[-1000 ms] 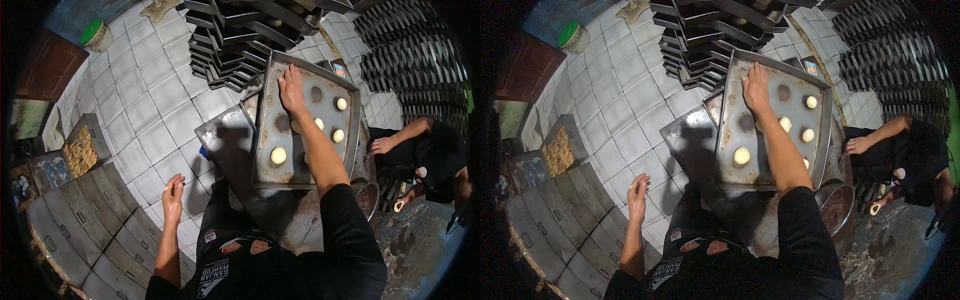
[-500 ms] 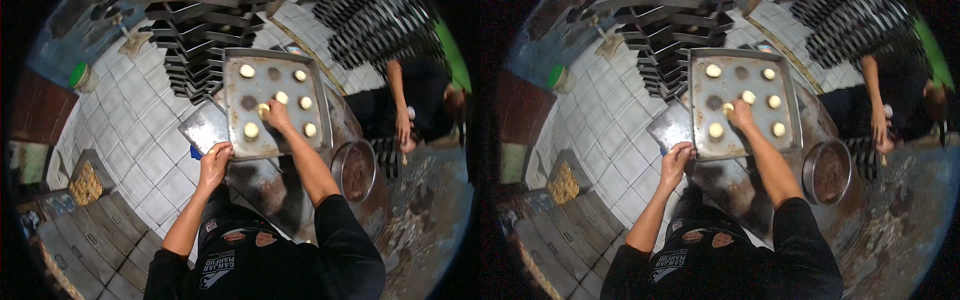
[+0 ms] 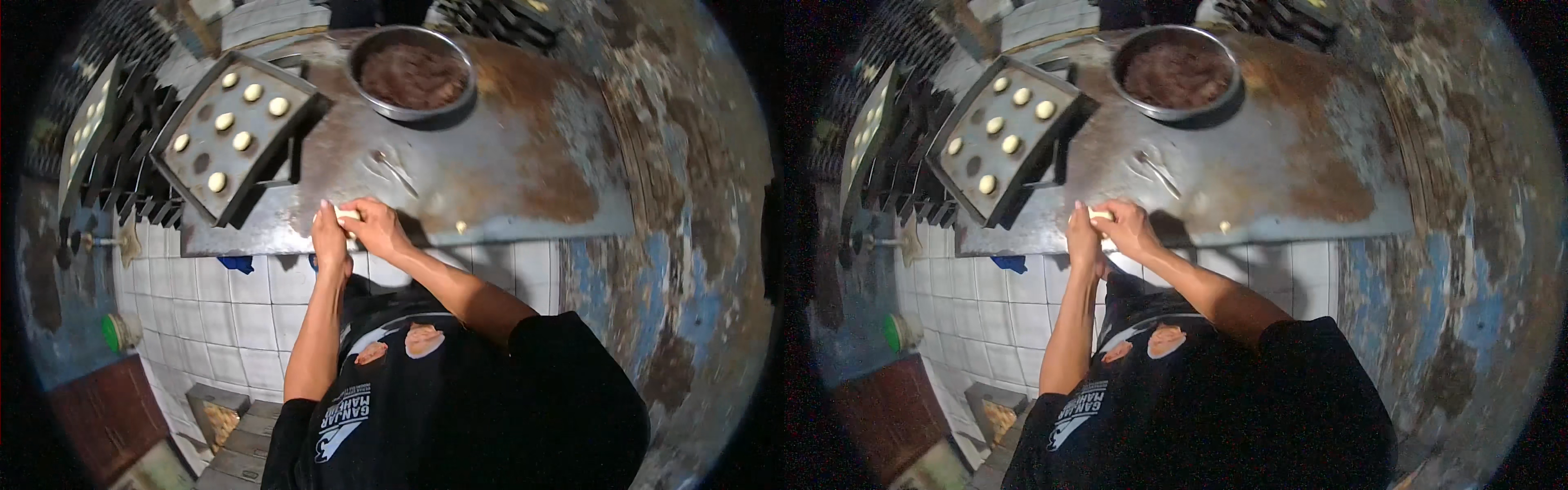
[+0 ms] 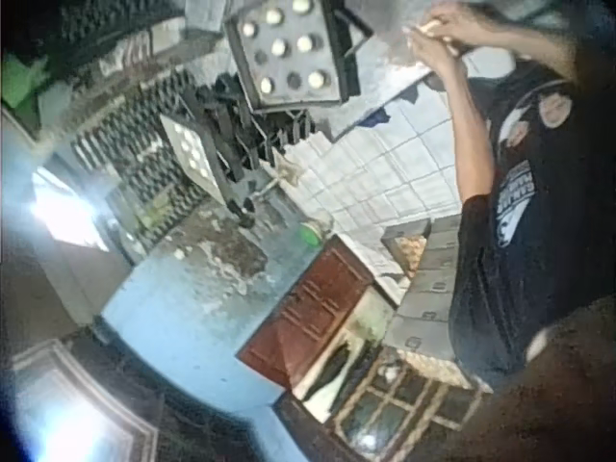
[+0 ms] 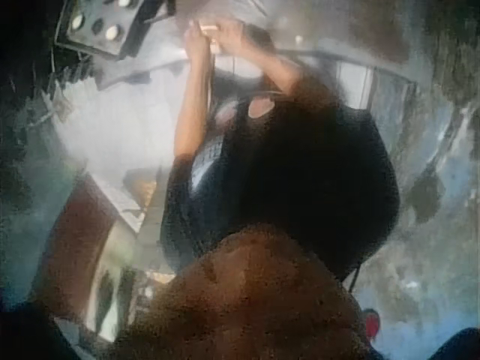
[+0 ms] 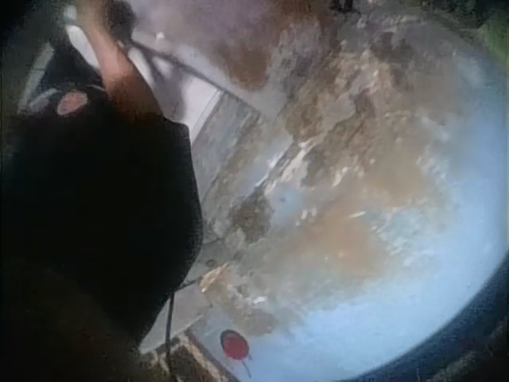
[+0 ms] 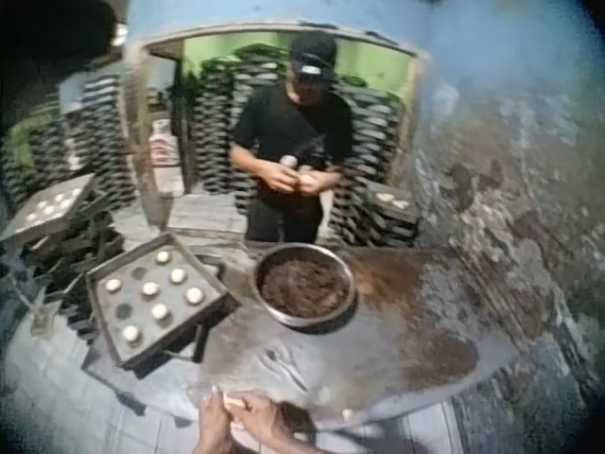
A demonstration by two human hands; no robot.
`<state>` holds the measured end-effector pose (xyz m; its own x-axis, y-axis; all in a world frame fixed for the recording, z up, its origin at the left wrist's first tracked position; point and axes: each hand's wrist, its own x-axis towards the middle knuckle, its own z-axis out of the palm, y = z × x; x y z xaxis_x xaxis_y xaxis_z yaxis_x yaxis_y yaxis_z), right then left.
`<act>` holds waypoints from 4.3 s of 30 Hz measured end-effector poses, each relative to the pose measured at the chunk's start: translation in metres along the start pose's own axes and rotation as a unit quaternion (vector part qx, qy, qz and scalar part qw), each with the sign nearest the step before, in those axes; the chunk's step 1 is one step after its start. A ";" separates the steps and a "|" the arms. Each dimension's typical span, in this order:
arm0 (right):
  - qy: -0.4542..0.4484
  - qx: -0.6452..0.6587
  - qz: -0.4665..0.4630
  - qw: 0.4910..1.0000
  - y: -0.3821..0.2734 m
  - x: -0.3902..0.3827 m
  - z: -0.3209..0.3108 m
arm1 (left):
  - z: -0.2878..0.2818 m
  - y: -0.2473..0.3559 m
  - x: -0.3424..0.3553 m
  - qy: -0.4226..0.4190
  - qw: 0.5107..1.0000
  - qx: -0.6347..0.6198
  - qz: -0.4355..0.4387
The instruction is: The person fills dough balls with a dark filling using a spoon, rolls them by hand, and places them onto metal trays. The person then stacks the filled trays onto a large vertical rack.
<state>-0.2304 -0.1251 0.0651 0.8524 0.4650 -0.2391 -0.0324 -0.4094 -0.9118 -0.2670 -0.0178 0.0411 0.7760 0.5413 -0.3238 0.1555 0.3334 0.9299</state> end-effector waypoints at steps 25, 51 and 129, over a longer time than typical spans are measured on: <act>0.226 -0.219 -0.086 0.945 0.261 -0.063 -0.145 | 0.103 -0.146 -0.040 -0.352 0.917 -0.002 -0.186; -0.003 0.359 -0.034 0.933 0.050 -0.067 -0.141 | 0.139 -0.016 -0.067 -0.075 0.995 0.021 0.066; -0.084 0.408 0.032 0.909 0.073 -0.016 -0.120 | 0.085 0.011 -0.055 -0.202 0.927 0.266 0.167</act>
<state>-0.1835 -0.2567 0.0429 0.7462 0.6017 -0.2847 -0.5127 0.2468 -0.8223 -0.2565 -0.1098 0.0840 0.9844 0.1755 -0.0103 0.0614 -0.2879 0.9557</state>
